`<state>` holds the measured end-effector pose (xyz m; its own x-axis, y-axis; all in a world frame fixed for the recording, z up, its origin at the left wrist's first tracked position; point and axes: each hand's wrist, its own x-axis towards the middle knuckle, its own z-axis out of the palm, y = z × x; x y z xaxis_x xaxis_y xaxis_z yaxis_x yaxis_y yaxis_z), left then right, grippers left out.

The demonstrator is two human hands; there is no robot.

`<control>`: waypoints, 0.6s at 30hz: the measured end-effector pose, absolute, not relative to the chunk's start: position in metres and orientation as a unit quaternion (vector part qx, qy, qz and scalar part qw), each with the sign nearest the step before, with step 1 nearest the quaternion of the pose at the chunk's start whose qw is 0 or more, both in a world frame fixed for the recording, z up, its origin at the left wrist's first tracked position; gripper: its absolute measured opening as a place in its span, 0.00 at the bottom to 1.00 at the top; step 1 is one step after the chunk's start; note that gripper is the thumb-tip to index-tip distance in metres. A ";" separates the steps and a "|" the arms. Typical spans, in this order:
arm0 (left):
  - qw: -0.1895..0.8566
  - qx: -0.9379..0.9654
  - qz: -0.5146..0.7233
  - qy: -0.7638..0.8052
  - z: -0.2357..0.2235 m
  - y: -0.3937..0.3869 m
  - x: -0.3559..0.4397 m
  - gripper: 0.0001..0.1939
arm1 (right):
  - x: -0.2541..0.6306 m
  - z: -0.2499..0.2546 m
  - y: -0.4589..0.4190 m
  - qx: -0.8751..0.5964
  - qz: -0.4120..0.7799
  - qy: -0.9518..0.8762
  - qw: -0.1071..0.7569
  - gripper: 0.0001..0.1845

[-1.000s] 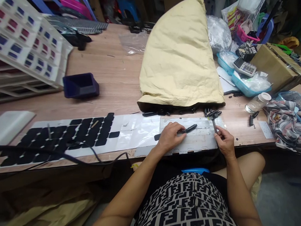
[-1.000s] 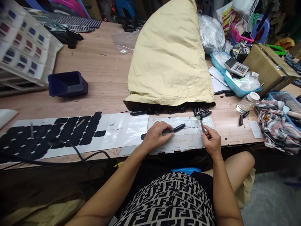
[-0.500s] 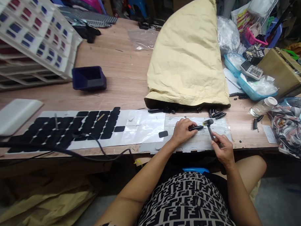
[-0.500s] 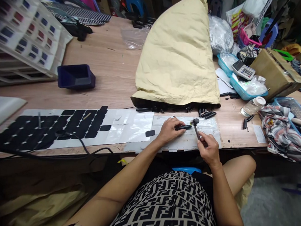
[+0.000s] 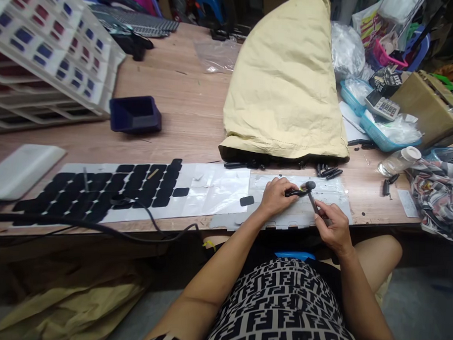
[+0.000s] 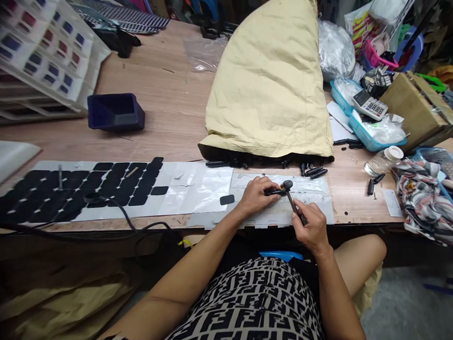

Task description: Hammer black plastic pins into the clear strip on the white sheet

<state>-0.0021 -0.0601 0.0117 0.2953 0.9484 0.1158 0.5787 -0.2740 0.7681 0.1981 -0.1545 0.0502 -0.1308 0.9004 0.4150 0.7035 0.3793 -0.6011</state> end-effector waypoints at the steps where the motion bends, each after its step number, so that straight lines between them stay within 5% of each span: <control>1: 0.313 0.742 0.293 0.515 0.012 -0.060 -0.002 0.09 | 0.199 0.050 -0.155 -0.545 0.130 -0.737 0.377 0.20; 8: 0.319 0.743 0.286 0.514 0.011 -0.059 -0.003 0.09 | 0.210 0.044 -0.154 -0.582 0.176 -0.706 0.362 0.19; 18: 0.314 0.778 0.275 0.469 0.020 -0.063 -0.006 0.08 | 0.243 0.027 -0.129 -0.656 0.251 -0.523 0.484 0.22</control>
<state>-0.0065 -0.0630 0.0205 0.4088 0.9027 0.1340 0.5569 -0.3631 0.7470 0.2429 -0.1292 0.0271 0.3270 0.9285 0.1760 0.4423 0.0142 -0.8968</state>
